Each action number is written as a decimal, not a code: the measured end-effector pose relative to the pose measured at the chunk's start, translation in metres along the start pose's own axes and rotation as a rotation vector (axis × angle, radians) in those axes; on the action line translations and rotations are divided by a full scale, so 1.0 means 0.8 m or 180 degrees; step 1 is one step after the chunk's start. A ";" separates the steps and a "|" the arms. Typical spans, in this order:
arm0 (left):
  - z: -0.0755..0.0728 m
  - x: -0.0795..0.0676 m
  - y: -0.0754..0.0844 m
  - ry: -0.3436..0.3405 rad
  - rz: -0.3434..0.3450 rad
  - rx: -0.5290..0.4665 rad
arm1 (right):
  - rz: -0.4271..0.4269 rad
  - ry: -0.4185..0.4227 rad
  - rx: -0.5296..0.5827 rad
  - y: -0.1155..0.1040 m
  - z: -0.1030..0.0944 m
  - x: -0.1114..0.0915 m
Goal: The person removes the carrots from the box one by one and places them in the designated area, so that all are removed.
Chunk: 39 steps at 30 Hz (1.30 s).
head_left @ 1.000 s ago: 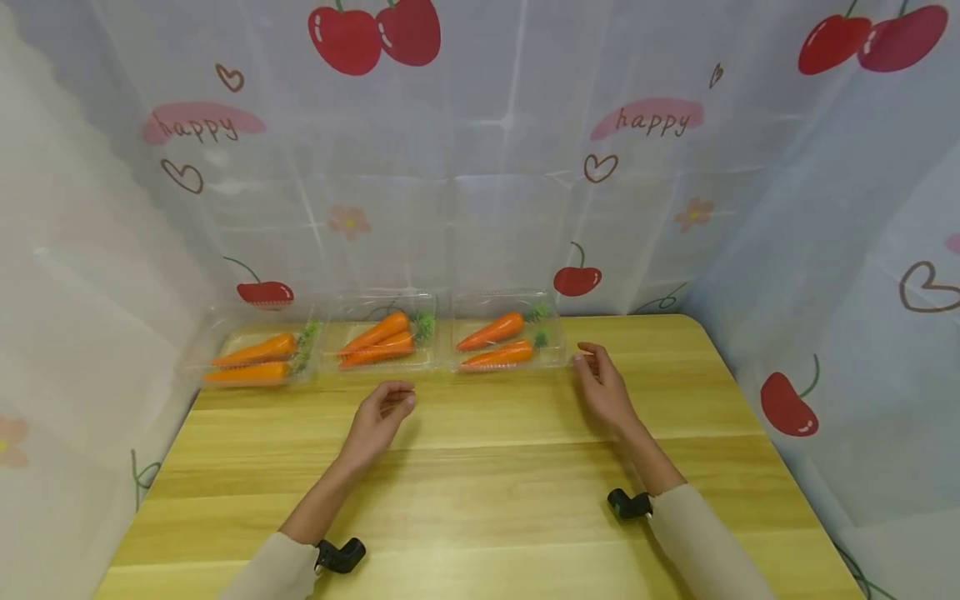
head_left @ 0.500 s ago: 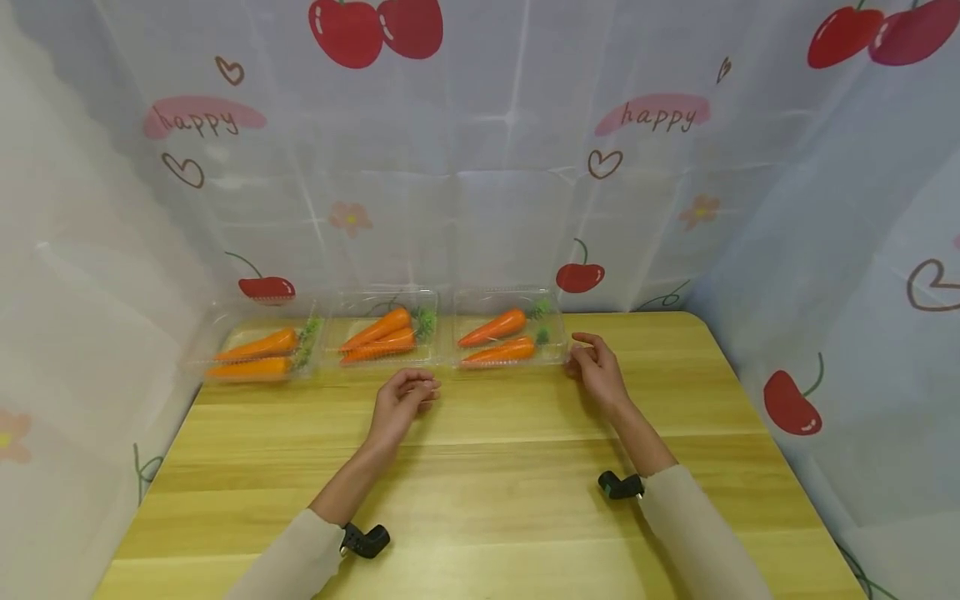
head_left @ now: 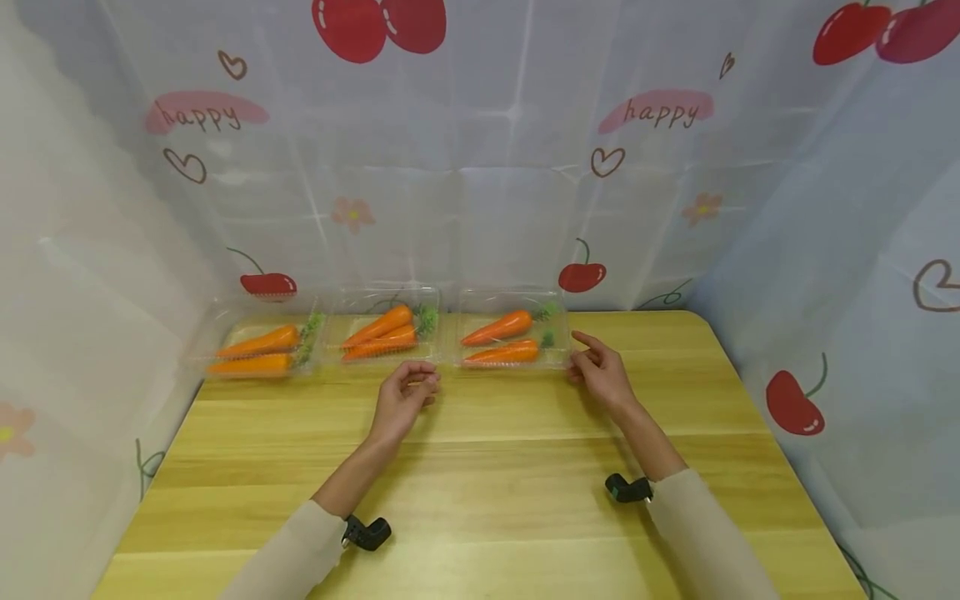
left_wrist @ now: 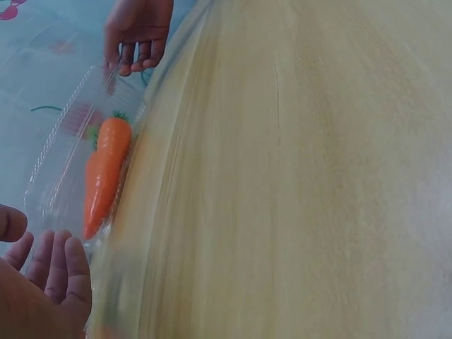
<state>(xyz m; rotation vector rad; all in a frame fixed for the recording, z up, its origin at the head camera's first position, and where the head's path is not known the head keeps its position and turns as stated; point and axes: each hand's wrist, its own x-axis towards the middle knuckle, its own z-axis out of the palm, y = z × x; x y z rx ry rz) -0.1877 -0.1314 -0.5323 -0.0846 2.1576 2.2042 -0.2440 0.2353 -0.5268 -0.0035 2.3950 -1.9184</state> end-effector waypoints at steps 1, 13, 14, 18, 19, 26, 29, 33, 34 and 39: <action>0.000 0.000 0.000 -0.0014 -0.0008 -0.0005 | 0.0008 0.0008 -0.0001 0.000 0.000 -0.002; 0.006 0.006 -0.008 -0.0203 -0.0146 -0.0069 | 0.0019 0.0015 -0.0155 0.001 -0.006 -0.020; 0.007 0.007 -0.009 -0.0222 -0.0152 -0.0067 | 0.0021 0.0012 -0.0173 0.002 -0.007 -0.022; 0.011 0.007 -0.011 -0.0339 -0.0174 -0.0065 | 0.0034 -0.0020 -0.0212 0.002 -0.007 -0.029; 0.012 0.006 -0.011 -0.0362 -0.0174 -0.0069 | 0.0040 -0.0031 -0.0209 0.001 -0.007 -0.031; 0.018 0.008 -0.014 -0.0420 -0.0137 -0.0109 | -0.0002 -0.0055 -0.0229 0.003 -0.006 -0.040; 0.019 0.009 -0.015 -0.0426 -0.0116 -0.0106 | -0.0025 -0.0070 -0.0264 0.004 -0.006 -0.042; 0.018 0.007 -0.015 -0.0429 -0.0087 -0.0106 | -0.0050 -0.0132 -0.0298 0.003 -0.007 -0.048; 0.018 0.006 -0.015 -0.0428 -0.0084 -0.0101 | -0.0052 -0.0141 -0.0287 0.003 -0.007 -0.050; 0.020 0.003 -0.015 -0.0425 -0.0100 -0.0080 | -0.0064 -0.0185 -0.0321 0.001 -0.009 -0.059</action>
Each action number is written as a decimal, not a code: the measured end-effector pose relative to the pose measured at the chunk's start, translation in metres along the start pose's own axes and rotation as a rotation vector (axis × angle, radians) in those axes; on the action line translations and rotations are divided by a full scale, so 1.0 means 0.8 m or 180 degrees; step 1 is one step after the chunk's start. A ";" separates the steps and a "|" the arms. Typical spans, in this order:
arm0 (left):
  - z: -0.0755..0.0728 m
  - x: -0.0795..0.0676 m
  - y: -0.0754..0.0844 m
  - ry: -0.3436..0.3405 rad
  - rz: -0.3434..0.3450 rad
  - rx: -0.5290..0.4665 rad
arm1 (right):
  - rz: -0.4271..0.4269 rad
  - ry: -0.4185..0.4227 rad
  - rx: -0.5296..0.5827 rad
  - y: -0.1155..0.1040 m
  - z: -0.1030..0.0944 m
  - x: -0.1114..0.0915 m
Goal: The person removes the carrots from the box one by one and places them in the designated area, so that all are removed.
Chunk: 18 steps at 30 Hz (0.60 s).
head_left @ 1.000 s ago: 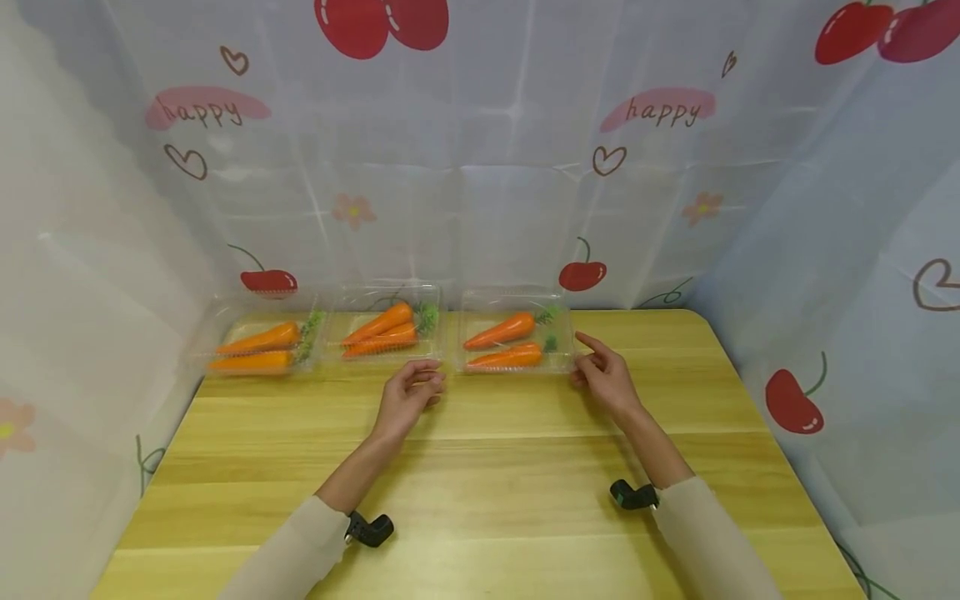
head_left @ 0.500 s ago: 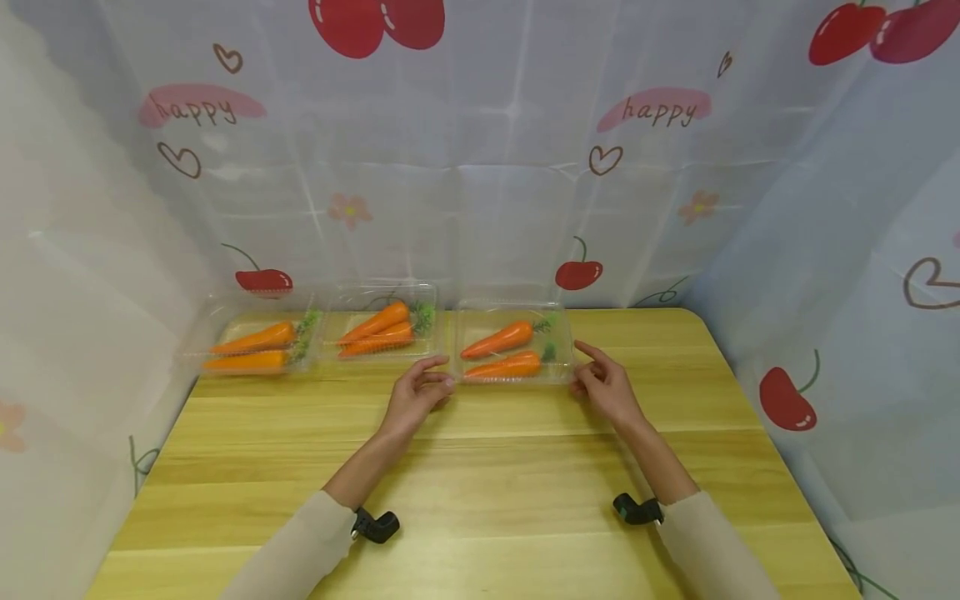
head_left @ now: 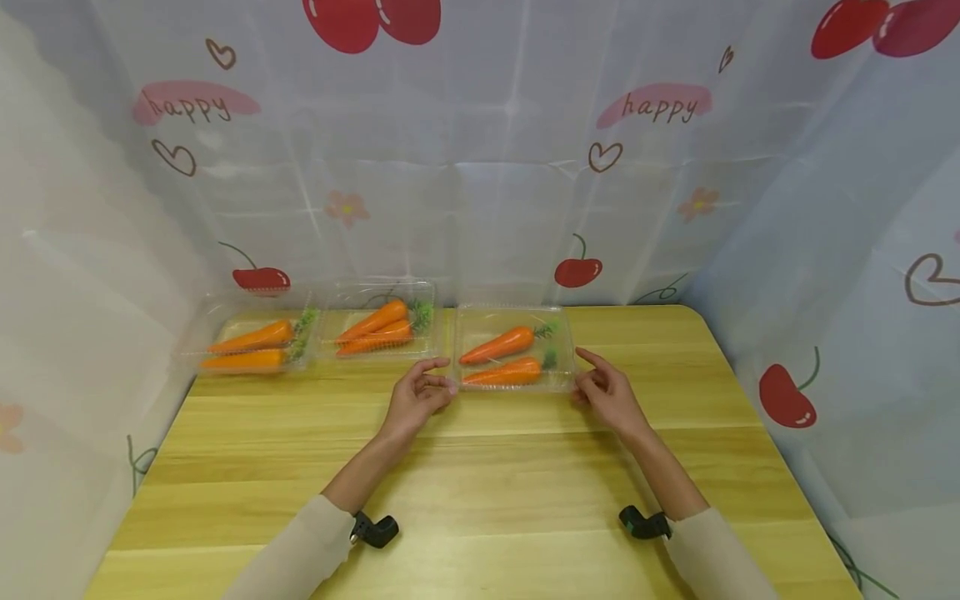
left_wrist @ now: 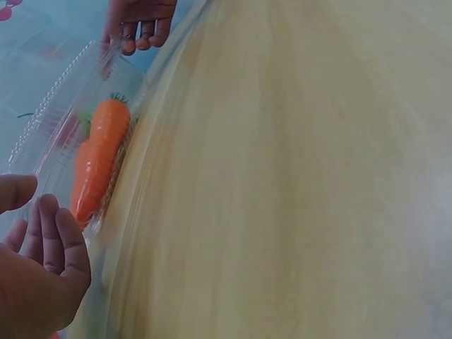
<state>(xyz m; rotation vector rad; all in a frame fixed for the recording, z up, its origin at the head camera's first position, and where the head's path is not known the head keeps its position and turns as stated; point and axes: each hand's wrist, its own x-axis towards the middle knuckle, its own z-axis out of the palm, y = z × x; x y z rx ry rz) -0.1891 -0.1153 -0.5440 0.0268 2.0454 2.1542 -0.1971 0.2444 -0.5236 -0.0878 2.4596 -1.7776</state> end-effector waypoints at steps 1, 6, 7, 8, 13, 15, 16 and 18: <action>0.000 -0.001 0.000 -0.0003 -0.0012 -0.0002 | 0.0002 0.0002 -0.0017 0.000 0.000 -0.002; 0.001 -0.007 0.000 -0.0027 -0.0076 -0.0022 | -0.0023 -0.0054 -0.0106 0.002 -0.001 -0.013; 0.000 -0.009 0.000 -0.0030 -0.0093 -0.0013 | -0.0029 -0.0071 -0.0102 0.002 -0.001 -0.016; 0.000 -0.011 0.000 -0.0035 -0.0113 -0.0002 | -0.0040 -0.0093 -0.0110 0.003 -0.002 -0.018; -0.001 -0.021 0.001 -0.0028 -0.0194 0.0007 | -0.0048 -0.0148 -0.0122 0.001 0.000 -0.032; -0.002 -0.027 0.000 -0.0037 -0.0214 0.0010 | -0.0041 -0.0142 -0.0155 0.000 0.002 -0.037; -0.003 -0.029 -0.001 -0.0047 -0.0226 0.0029 | -0.0045 -0.0137 -0.0171 0.000 0.003 -0.041; -0.004 -0.035 -0.001 -0.0054 -0.0250 0.0060 | -0.0057 -0.0126 -0.0206 -0.001 0.004 -0.047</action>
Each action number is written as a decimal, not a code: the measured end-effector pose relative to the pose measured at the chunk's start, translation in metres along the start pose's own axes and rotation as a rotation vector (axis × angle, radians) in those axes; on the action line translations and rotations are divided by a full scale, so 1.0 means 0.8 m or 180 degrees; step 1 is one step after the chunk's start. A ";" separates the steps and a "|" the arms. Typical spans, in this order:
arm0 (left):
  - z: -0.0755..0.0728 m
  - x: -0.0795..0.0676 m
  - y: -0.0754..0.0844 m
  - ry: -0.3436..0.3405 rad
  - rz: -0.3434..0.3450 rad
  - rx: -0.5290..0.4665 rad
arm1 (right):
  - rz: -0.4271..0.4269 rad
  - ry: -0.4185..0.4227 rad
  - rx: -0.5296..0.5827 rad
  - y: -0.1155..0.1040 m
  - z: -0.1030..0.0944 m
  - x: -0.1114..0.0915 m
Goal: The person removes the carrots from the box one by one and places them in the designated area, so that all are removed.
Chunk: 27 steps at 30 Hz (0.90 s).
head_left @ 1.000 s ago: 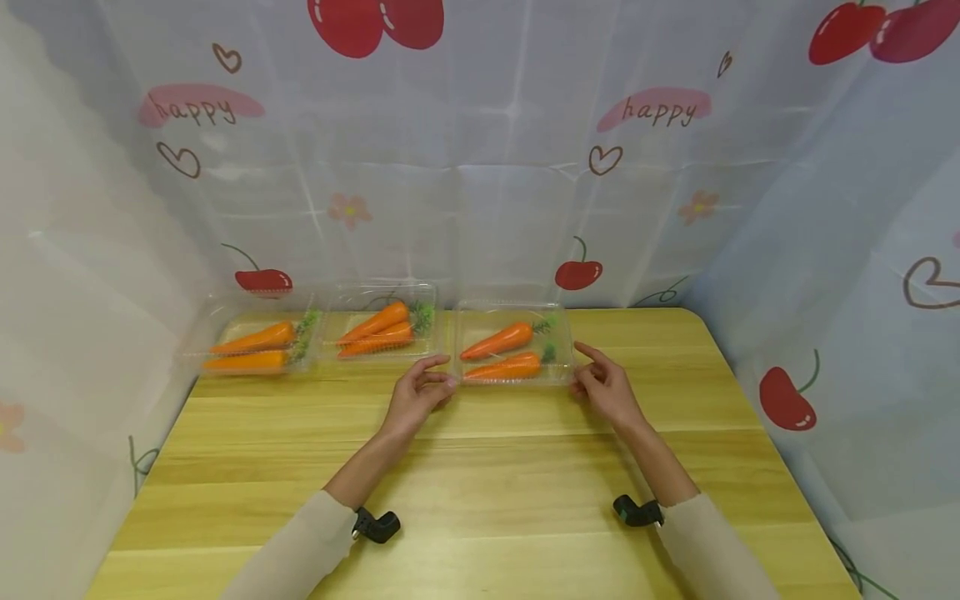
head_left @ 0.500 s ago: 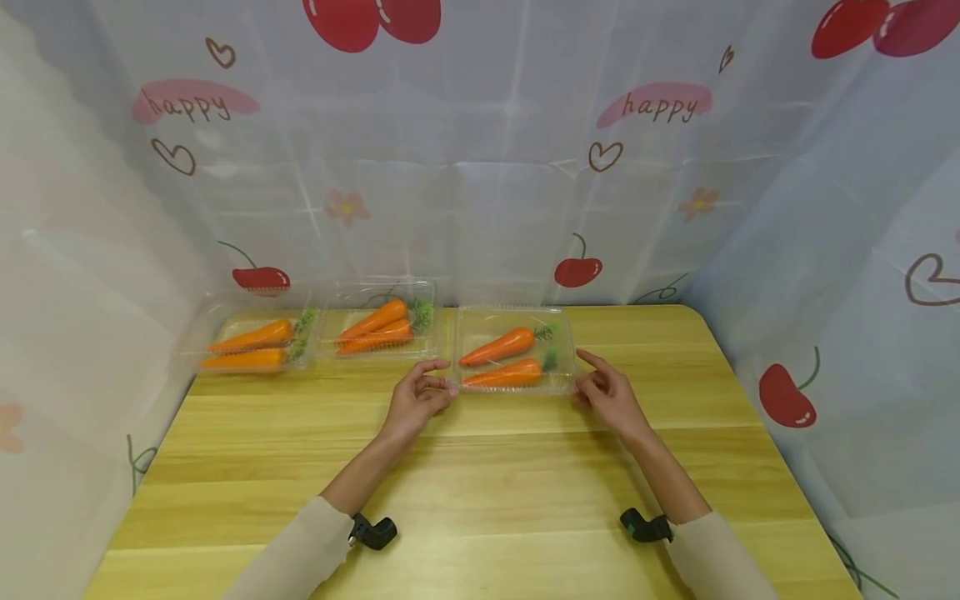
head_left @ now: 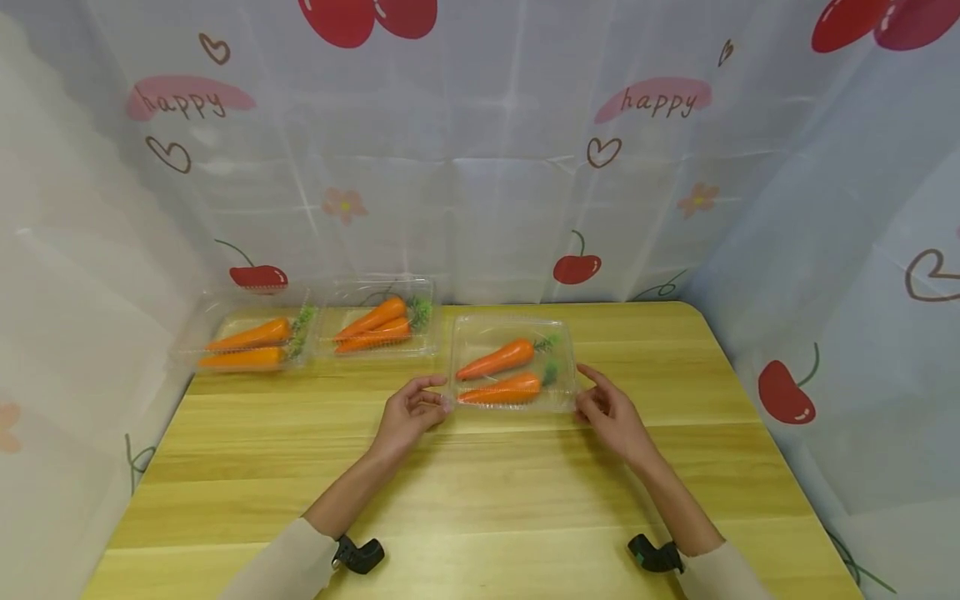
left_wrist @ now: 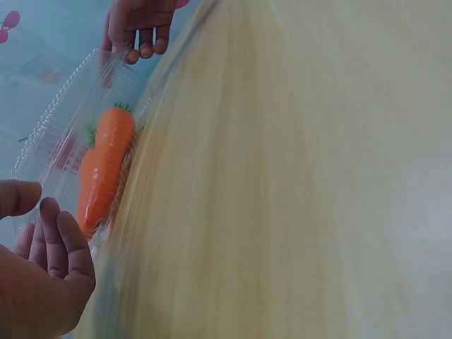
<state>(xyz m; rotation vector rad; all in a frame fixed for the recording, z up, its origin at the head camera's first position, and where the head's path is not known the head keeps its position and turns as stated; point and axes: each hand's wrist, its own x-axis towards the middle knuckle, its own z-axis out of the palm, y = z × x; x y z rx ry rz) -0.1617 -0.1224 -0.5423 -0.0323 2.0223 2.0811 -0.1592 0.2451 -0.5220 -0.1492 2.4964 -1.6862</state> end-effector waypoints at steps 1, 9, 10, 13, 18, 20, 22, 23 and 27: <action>-0.001 -0.004 0.000 0.0007 -0.0018 0.0013 | -0.0012 0.0006 -0.0034 0.000 0.001 -0.003; 0.005 -0.032 0.003 0.0032 -0.0128 -0.0124 | 0.0004 0.0063 0.0026 -0.001 0.006 -0.027; 0.007 -0.035 0.003 0.0033 -0.0116 -0.0122 | 0.0015 0.0061 0.0046 -0.001 0.006 -0.029; 0.013 -0.043 0.001 0.0080 -0.0073 -0.0069 | 0.0032 0.0082 0.0104 -0.002 0.006 -0.037; 0.024 -0.058 0.000 0.0173 -0.0030 0.0038 | 0.0042 0.0085 0.0196 -0.001 0.006 -0.052; 0.026 -0.064 0.000 0.0195 0.0010 0.0084 | 0.0017 0.0077 0.0227 -0.001 0.007 -0.057; 0.027 -0.069 -0.001 0.0208 0.0050 0.0135 | -0.0019 0.0065 0.0261 0.000 0.008 -0.061; 0.028 -0.071 -0.001 0.0212 0.0083 0.0153 | -0.0038 0.0057 0.0274 0.000 0.008 -0.063; 0.030 -0.074 0.000 0.0185 0.0155 0.0162 | -0.0068 0.0026 0.0298 -0.001 0.009 -0.067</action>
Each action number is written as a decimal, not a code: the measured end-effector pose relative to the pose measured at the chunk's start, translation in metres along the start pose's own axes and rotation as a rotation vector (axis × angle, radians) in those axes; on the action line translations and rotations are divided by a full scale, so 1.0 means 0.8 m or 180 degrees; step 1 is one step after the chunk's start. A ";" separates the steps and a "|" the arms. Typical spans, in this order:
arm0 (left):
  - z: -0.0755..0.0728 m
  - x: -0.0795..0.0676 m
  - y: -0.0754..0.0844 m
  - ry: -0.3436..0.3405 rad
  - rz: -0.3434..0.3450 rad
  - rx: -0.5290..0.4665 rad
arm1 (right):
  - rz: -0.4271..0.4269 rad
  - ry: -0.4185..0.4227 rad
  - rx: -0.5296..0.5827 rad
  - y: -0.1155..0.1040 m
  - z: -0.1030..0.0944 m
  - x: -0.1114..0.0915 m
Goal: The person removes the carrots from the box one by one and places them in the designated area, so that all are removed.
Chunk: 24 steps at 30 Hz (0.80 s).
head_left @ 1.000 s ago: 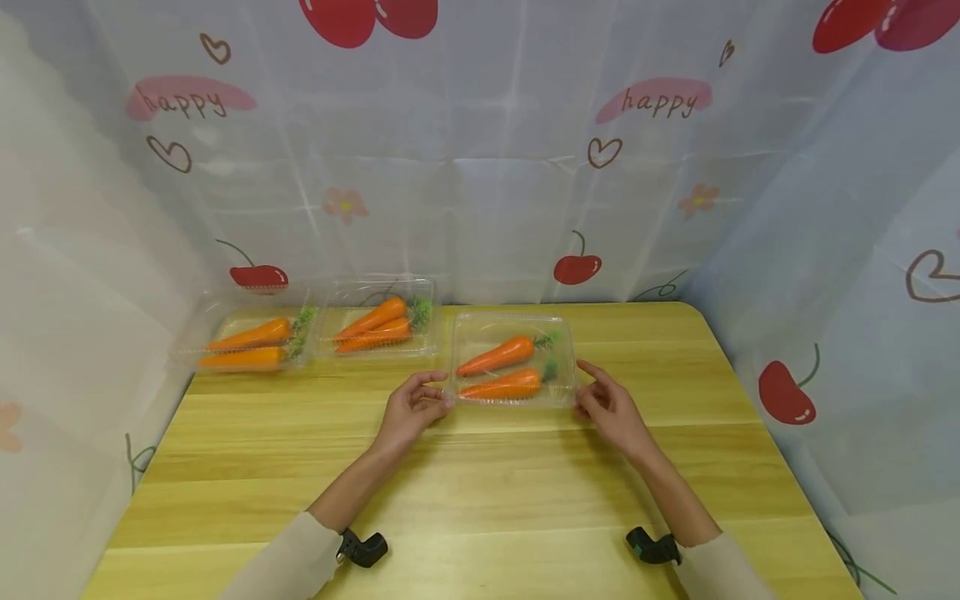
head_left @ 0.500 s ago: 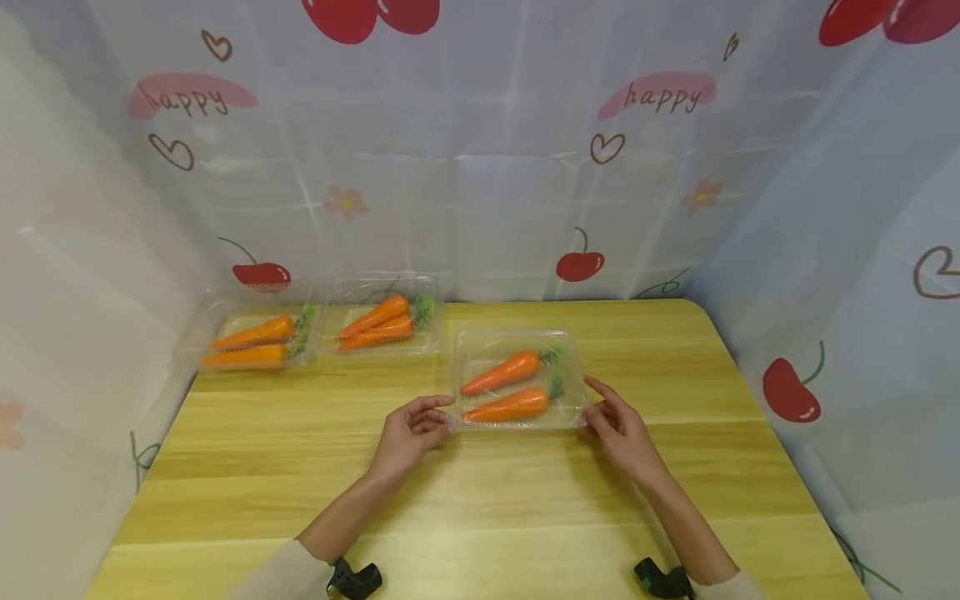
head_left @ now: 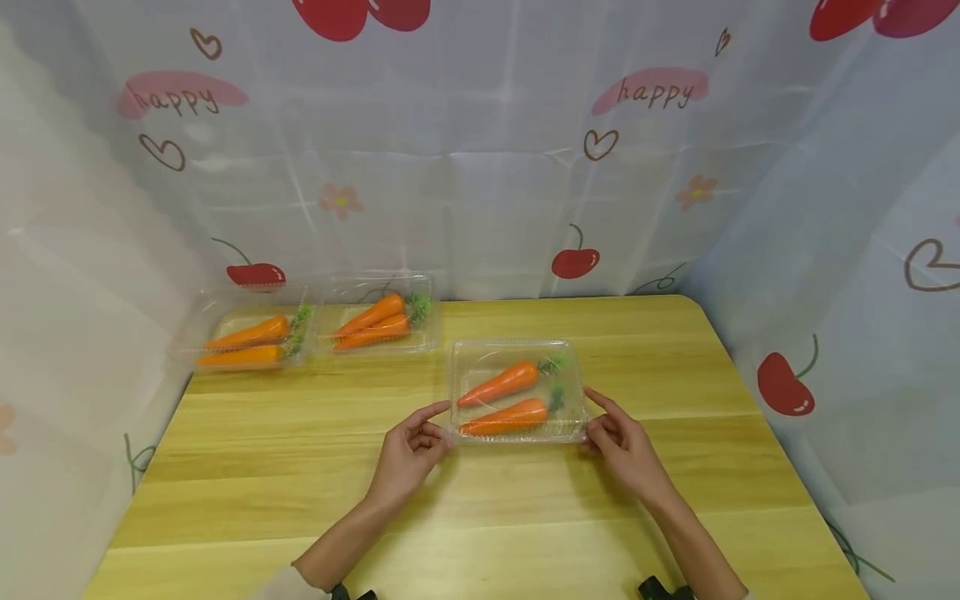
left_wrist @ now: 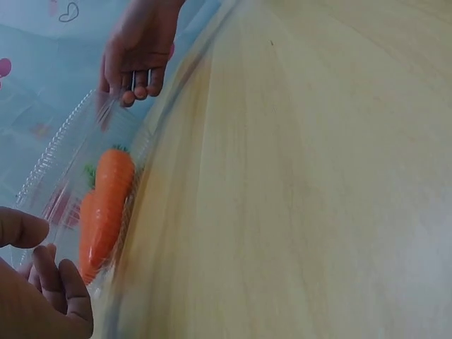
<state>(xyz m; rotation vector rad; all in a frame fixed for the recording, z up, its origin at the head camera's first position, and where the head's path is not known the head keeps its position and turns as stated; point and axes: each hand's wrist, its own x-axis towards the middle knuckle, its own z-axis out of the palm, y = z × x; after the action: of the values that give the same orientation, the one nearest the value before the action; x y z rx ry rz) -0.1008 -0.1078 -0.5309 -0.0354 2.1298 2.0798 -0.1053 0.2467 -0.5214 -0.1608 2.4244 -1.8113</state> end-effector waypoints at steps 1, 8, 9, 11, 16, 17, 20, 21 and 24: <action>0.000 0.000 0.000 -0.0012 -0.0001 -0.0012 | -0.0005 -0.0002 0.0004 0.000 0.001 0.000; 0.002 0.002 0.002 -0.0125 0.0010 0.0102 | 0.0034 -0.0008 0.0009 0.002 0.003 -0.002; 0.002 0.002 0.002 -0.0145 0.0027 0.0152 | 0.0047 -0.0006 0.0009 0.003 0.003 -0.002; 0.000 0.002 0.003 -0.0177 0.0077 0.0289 | 0.0048 -0.0005 0.0011 0.004 0.003 -0.002; -0.004 0.000 0.007 -0.0226 0.0330 0.0839 | -0.0026 -0.0042 0.0048 0.008 0.002 -0.003; -0.004 0.000 0.008 -0.0236 0.0369 0.0939 | -0.0053 -0.0050 0.0065 0.009 0.001 -0.003; -0.005 0.000 0.011 -0.0283 0.0407 0.1196 | -0.0142 -0.0099 0.0157 0.011 0.000 -0.004; -0.005 -0.001 0.012 -0.0311 0.0418 0.1272 | -0.0169 -0.0126 0.0203 0.012 -0.001 -0.005; -0.007 -0.002 0.014 -0.0409 0.0431 0.1507 | -0.0214 -0.0222 0.0393 0.014 -0.001 -0.006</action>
<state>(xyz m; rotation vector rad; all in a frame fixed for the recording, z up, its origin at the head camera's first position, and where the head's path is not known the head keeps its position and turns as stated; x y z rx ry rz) -0.1015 -0.1133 -0.5195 0.2983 2.5369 1.5337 -0.1010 0.2517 -0.5320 -0.2924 2.2790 -1.9425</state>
